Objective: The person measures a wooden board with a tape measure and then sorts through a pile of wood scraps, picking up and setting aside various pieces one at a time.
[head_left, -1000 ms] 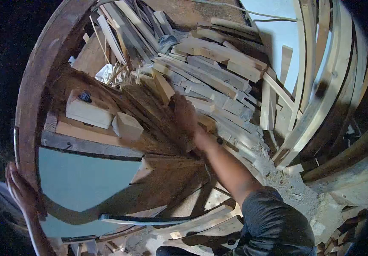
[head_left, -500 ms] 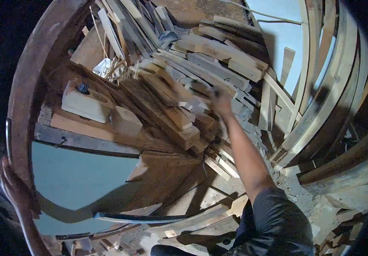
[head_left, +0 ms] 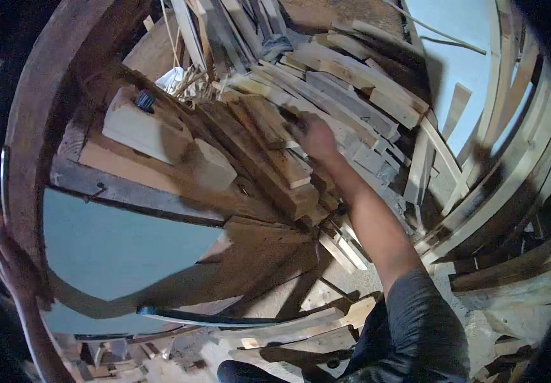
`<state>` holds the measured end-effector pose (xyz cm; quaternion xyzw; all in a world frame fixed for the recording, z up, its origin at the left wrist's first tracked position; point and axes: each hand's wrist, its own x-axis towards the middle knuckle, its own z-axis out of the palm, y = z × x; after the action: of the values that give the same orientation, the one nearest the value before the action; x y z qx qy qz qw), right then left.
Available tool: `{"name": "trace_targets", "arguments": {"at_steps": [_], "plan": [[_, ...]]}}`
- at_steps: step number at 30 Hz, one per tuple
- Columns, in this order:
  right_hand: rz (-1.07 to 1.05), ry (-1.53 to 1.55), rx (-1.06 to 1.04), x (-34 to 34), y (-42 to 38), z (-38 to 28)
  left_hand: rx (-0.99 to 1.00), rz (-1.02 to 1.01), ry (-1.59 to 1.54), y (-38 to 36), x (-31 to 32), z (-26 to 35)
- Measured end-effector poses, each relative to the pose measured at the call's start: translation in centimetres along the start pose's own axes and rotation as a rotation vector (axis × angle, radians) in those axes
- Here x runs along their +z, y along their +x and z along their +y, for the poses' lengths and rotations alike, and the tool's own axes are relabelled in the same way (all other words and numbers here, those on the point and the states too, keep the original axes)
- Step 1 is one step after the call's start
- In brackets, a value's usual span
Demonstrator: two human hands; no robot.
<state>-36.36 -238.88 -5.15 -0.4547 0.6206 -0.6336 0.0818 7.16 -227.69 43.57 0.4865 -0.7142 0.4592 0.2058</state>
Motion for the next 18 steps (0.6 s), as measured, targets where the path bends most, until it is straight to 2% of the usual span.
{"name": "trace_targets", "arguments": {"at_steps": [1,2,3,4,5,6,7,8,9,11,12,15,17,18], "plan": [[-0.124,-0.229,0.046,2.5,0.6,0.4,-0.096,-0.014,-0.139,0.0,-0.1,0.6],[-0.244,-0.459,0.091,4.5,1.3,1.3,-0.102,-0.013,-0.135,-0.1,-0.1,0.1],[-0.247,-0.455,0.083,6.1,2.4,2.2,0.129,0.014,0.125,-0.2,-0.2,-0.7],[-0.604,-0.498,0.1,7.7,3.7,3.0,0.357,0.039,0.388,-0.3,-0.4,-1.3],[-0.965,-0.537,0.114,8.7,4.3,3.1,0.348,0.038,0.398,-0.3,-0.5,-0.8],[-0.968,-0.535,0.1,9.0,4.4,2.5,0.214,-0.014,0.217,-0.1,-0.5,0.4],[-0.875,-0.514,0.2,9.0,4.2,2.0,0.079,-0.066,0.033,0.0,-0.5,0.9],[-0.78,-0.495,0.297,9.1,4.0,1.8,0.447,0.041,0.42,0.0,-0.9,0.7],[-0.786,-0.502,0.288,8.7,4.7,1.8,0.436,0.037,0.421,-0.3,-0.9,0.9],[-0.924,-0.502,0.162,7.3,6.8,2.7,0.291,0.043,0.268,-0.3,-0.5,2.5],[-0.931,-0.511,0.153,6.0,6.7,3.5,0.322,0.048,0.299,0.0,-0.2,1.9],[-0.836,0.202,0.687,-0.3,6.3,5.3,0.173,0.033,0.183,0.1,-0.9,5.7],[-0.764,0.596,0.851,-7.1,5.0,2.0,0.217,0.007,0.124,0.3,-1.0,5.5],[-0.772,0.574,0.853,-8.6,4.3,2.9,0.278,-0.007,0.063,0.3,-1.0,5.5]]}}
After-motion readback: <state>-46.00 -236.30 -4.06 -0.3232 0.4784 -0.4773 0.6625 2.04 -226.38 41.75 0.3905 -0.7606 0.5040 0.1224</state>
